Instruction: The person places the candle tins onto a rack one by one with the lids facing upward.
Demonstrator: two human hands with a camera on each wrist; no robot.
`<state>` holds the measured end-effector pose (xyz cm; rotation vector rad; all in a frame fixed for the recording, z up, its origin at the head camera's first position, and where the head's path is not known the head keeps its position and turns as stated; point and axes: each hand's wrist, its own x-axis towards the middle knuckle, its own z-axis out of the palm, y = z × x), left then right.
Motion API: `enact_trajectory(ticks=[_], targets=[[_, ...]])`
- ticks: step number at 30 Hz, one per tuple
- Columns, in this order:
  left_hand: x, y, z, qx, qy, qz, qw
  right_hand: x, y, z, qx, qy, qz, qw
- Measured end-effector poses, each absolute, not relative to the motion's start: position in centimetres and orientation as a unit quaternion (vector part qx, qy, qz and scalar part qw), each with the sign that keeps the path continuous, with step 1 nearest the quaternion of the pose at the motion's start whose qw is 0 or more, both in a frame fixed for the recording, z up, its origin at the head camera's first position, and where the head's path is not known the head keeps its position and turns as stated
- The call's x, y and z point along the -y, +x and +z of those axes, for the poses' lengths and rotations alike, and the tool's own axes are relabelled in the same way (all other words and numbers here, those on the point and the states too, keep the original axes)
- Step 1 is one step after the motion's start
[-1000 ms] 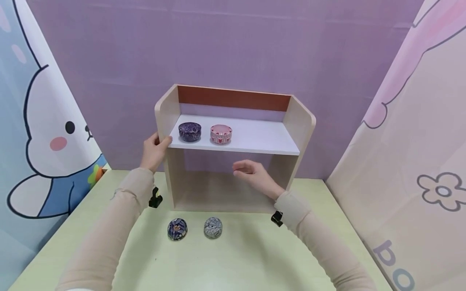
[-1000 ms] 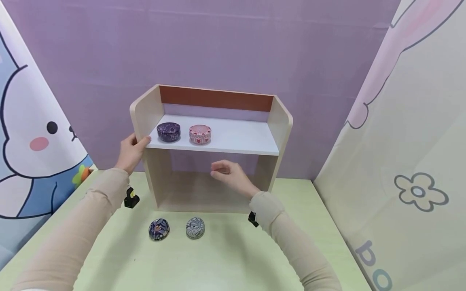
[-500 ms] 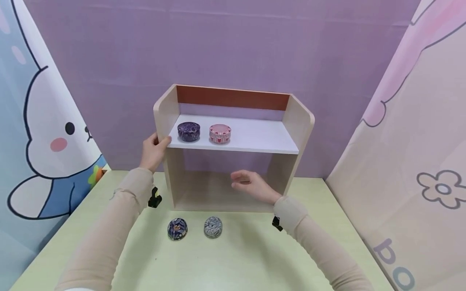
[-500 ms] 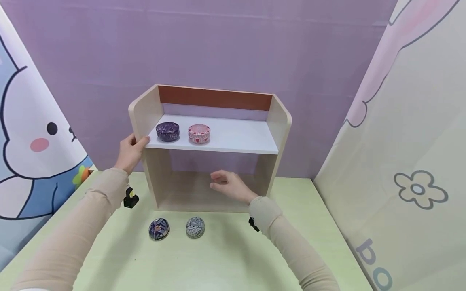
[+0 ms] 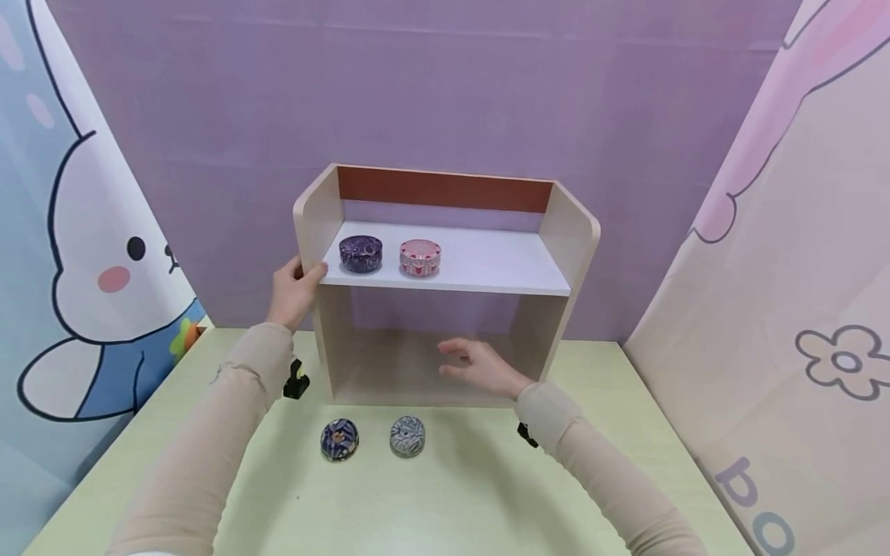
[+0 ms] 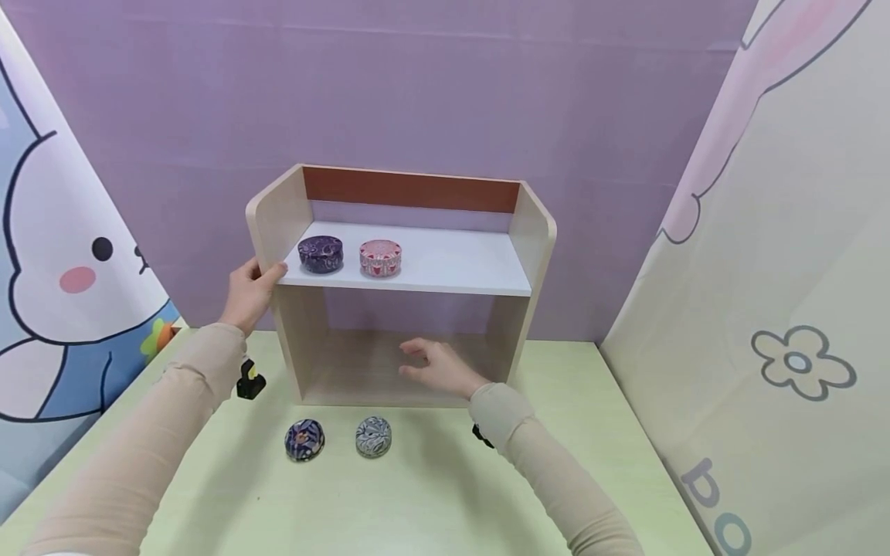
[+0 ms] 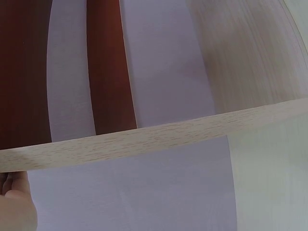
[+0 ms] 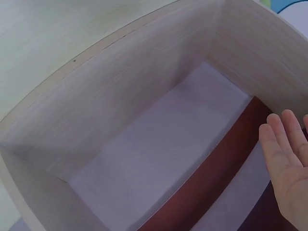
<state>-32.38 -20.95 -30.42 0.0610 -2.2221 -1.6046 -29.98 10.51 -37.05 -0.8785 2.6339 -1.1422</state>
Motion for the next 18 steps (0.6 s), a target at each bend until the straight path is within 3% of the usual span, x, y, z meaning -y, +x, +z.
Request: enact_trajectory(ticks=[18], targets=[[20.8, -32.2, -30.3, 0.791, 0.027, -0.580, 0.193, -9.2, -28.3, -39.1, -0.906, -0.359, -0.221, 0.037]])
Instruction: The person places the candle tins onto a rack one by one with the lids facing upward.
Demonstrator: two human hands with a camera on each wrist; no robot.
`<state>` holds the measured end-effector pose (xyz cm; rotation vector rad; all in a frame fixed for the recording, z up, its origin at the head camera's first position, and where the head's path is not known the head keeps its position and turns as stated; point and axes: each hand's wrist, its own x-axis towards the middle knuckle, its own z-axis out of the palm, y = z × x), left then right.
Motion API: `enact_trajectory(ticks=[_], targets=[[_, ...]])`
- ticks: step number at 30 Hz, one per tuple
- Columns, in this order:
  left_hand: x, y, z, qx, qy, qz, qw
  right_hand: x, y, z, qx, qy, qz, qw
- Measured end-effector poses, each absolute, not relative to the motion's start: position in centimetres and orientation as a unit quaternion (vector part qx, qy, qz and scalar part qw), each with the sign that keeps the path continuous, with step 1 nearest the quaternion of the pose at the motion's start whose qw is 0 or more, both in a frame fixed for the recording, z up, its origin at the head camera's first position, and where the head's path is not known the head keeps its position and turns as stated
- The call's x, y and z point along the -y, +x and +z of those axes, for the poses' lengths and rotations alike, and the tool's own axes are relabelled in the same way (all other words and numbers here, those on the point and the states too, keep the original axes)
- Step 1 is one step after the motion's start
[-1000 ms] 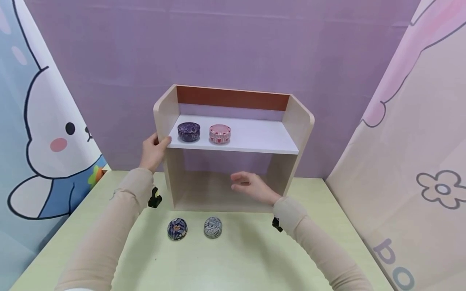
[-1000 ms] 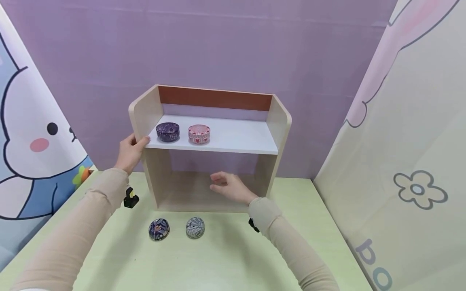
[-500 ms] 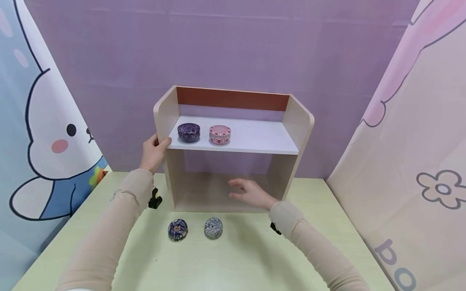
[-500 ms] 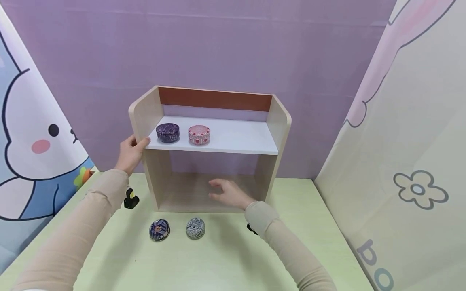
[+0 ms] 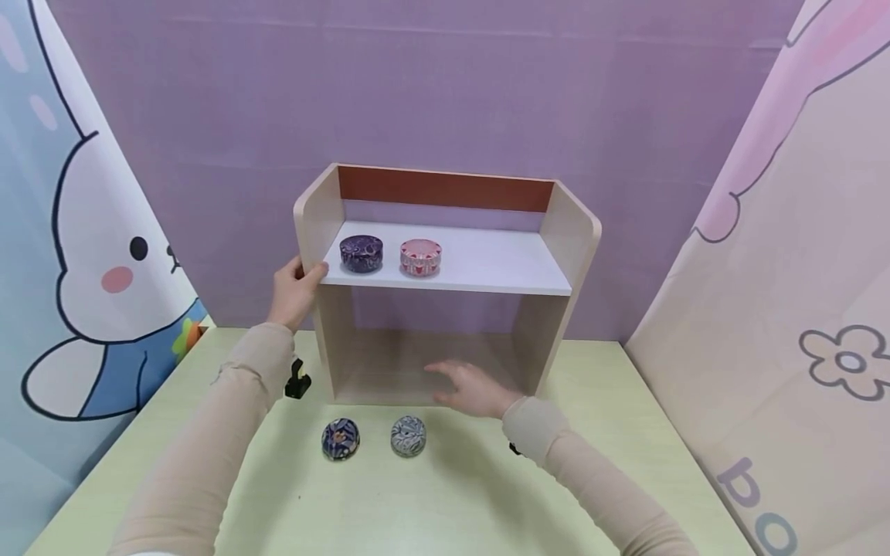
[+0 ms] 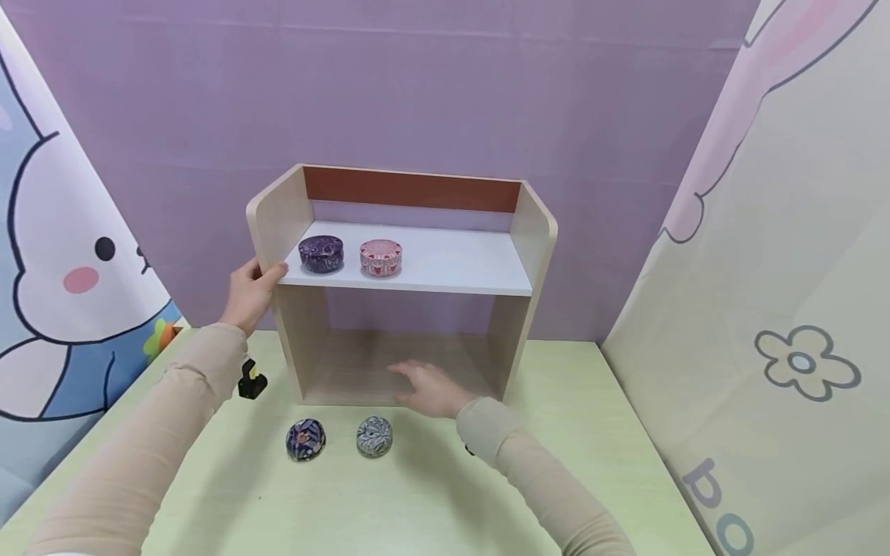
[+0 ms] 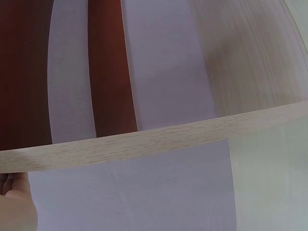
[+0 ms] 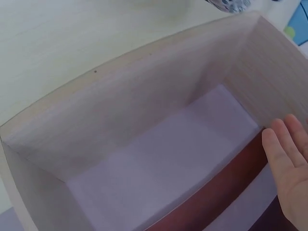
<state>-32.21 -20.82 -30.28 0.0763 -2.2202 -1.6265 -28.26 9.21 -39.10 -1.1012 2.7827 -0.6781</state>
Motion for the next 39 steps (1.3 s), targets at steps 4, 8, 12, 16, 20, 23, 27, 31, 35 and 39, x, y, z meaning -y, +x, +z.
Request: enact_trajectory(ticks=[4, 8, 12, 16, 20, 23, 27, 31, 35, 39], targets=[[20.9, -32.2, -30.2, 0.792, 0.027, -0.580, 0.190, -8.9, -28.0, -39.7, -0.909, -0.372, -0.187, 0.025], [20.9, -32.1, -30.1, 0.792, 0.027, -0.580, 0.190, -8.7, -27.8, -40.7, -0.909, -0.385, -0.156, 0.014], [20.8, -32.0, -30.1, 0.792, 0.026, -0.581, 0.186, -8.4, -27.6, -41.7, -0.908, -0.401, -0.119, -0.008], [20.8, -32.0, -30.1, 0.789, 0.025, -0.587, 0.181, -8.2, -27.5, -42.4, -0.905, -0.415, -0.091, -0.019], [20.8, -32.1, -30.1, 0.787, 0.022, -0.590, 0.182, -8.0, -27.5, -42.9, -0.902, -0.425, -0.069, -0.020], [20.8, -32.1, -30.1, 0.786, 0.022, -0.589, 0.185, -7.7, -27.5, -43.4, -0.899, -0.434, -0.053, -0.019], [20.8, -32.1, -30.1, 0.786, 0.023, -0.589, 0.185, -7.4, -27.4, -43.9, -0.890, -0.455, -0.016, -0.037], [20.8, -32.2, -30.2, 0.785, 0.022, -0.590, 0.186, -7.1, -27.2, -44.5, -0.874, -0.481, 0.022, -0.066], [20.9, -32.1, -30.2, 0.786, 0.024, -0.588, 0.187, -6.7, -26.9, -44.9, -0.863, -0.497, 0.047, -0.077], [20.9, -32.1, -30.2, 0.788, 0.023, -0.587, 0.184, -6.4, -26.8, -45.3, -0.855, -0.508, 0.066, -0.080]])
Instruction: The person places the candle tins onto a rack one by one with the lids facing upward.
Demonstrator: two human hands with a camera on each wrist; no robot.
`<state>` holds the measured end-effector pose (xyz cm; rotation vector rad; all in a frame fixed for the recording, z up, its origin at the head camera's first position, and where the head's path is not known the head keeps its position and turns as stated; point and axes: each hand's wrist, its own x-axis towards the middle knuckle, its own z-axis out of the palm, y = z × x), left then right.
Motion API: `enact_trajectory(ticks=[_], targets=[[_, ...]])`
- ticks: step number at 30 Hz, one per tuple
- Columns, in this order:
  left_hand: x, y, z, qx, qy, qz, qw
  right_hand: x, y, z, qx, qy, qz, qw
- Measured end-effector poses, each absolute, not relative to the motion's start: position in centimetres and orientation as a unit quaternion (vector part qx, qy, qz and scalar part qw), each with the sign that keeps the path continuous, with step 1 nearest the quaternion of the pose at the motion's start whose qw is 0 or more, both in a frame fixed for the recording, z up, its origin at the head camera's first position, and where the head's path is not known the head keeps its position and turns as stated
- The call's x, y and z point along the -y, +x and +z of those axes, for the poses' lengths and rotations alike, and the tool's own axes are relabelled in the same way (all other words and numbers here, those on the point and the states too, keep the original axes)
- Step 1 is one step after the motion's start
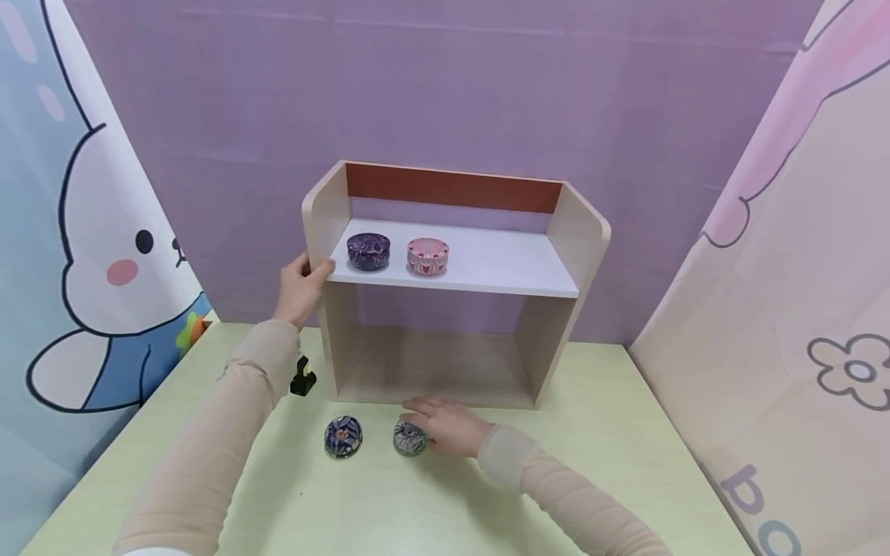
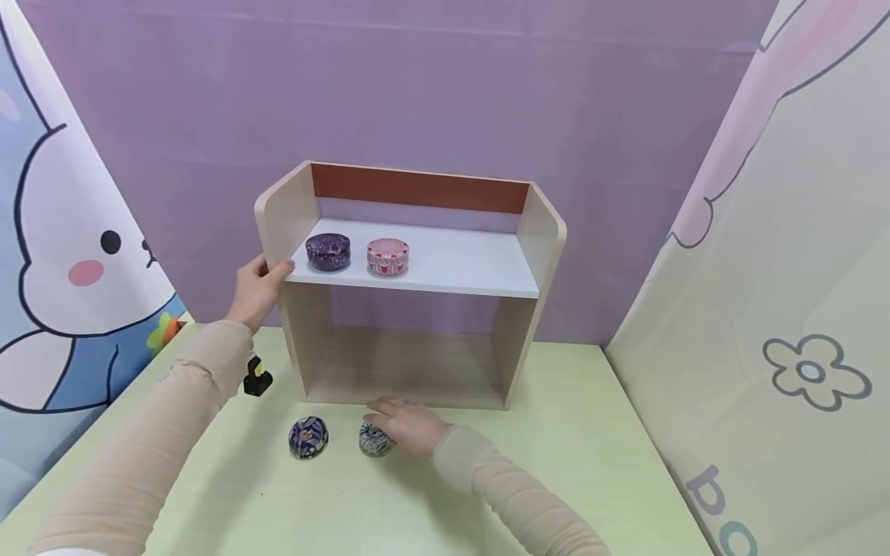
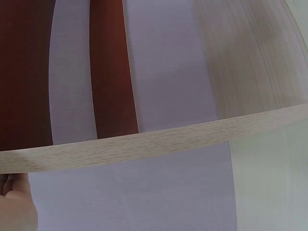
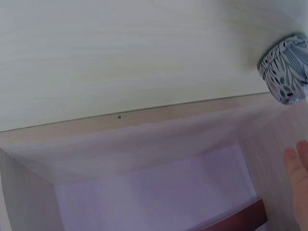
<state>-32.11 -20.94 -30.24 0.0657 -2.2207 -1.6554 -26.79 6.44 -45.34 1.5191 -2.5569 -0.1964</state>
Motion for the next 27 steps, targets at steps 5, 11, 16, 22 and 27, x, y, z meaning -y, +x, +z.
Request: enact_trajectory(ticks=[5, 11, 16, 22, 27], targets=[[21.0, -32.2, -30.2, 0.786, 0.023, -0.588, 0.189, -6.1, -27.1, -46.1, 0.836, 0.531, -0.089, 0.105], [21.0, -32.1, -30.2, 0.788, 0.027, -0.586, 0.186, -5.8, -27.3, -46.8, 0.818, 0.546, -0.128, 0.126], [21.0, -32.2, -30.4, 0.789, 0.026, -0.586, 0.184, -5.5, -27.3, -47.2, 0.810, 0.551, -0.147, 0.138], [21.0, -32.2, -30.4, 0.789, 0.027, -0.587, 0.183, -4.9, -27.6, -47.6, 0.814, 0.544, -0.163, 0.118], [21.0, -32.2, -30.3, 0.786, 0.026, -0.590, 0.182, -4.4, -27.6, -48.2, 0.814, 0.539, -0.187, 0.108]])
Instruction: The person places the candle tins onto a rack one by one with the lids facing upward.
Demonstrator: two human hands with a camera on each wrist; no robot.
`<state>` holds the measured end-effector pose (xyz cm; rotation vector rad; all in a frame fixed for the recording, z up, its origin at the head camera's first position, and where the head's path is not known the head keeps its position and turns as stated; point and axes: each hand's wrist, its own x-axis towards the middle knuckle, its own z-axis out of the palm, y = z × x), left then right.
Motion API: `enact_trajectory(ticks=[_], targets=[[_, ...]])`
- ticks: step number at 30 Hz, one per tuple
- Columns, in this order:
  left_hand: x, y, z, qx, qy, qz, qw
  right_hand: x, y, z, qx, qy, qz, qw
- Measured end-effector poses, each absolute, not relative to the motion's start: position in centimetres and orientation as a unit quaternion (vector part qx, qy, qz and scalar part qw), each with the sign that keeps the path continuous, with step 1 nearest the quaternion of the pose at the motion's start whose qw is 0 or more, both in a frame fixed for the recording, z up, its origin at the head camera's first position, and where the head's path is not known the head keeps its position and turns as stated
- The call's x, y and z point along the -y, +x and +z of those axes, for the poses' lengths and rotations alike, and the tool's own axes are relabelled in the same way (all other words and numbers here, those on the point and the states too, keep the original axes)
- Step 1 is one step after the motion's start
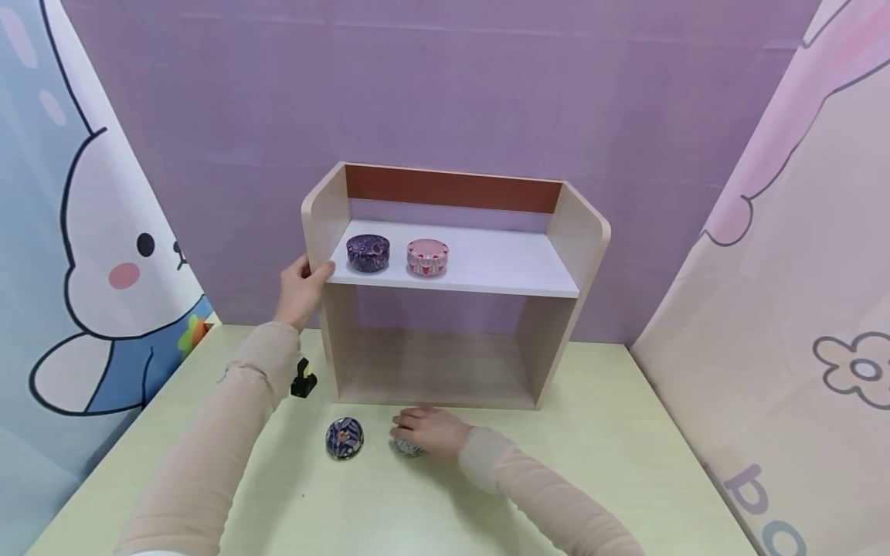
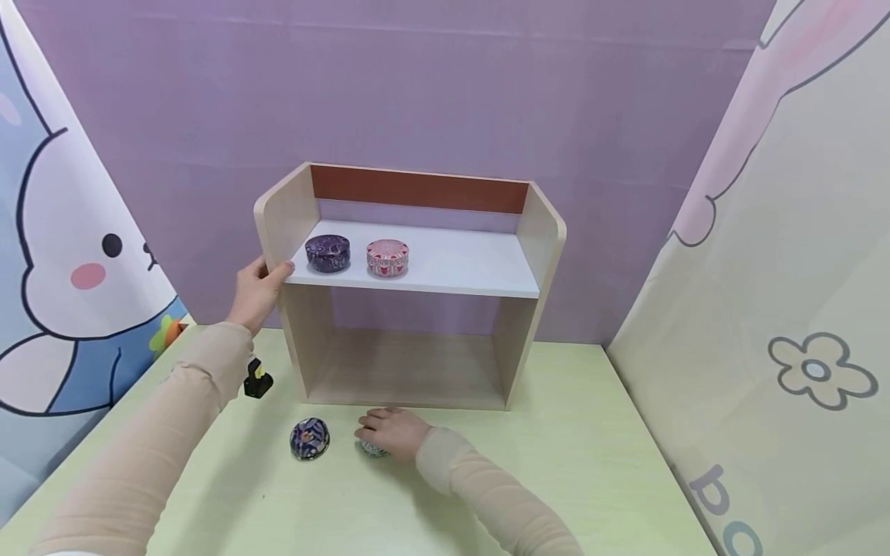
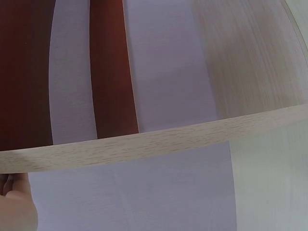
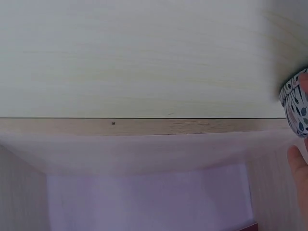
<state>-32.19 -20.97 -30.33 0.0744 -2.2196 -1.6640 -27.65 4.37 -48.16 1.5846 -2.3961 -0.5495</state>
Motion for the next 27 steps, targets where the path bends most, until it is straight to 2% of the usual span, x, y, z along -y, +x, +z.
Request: enact_trajectory(ticks=[27], targets=[[20.9, -32.3, -30.4, 0.786, 0.031, -0.591, 0.180, -3.3, -28.1, -49.3, 0.781, 0.549, -0.259, 0.145]])
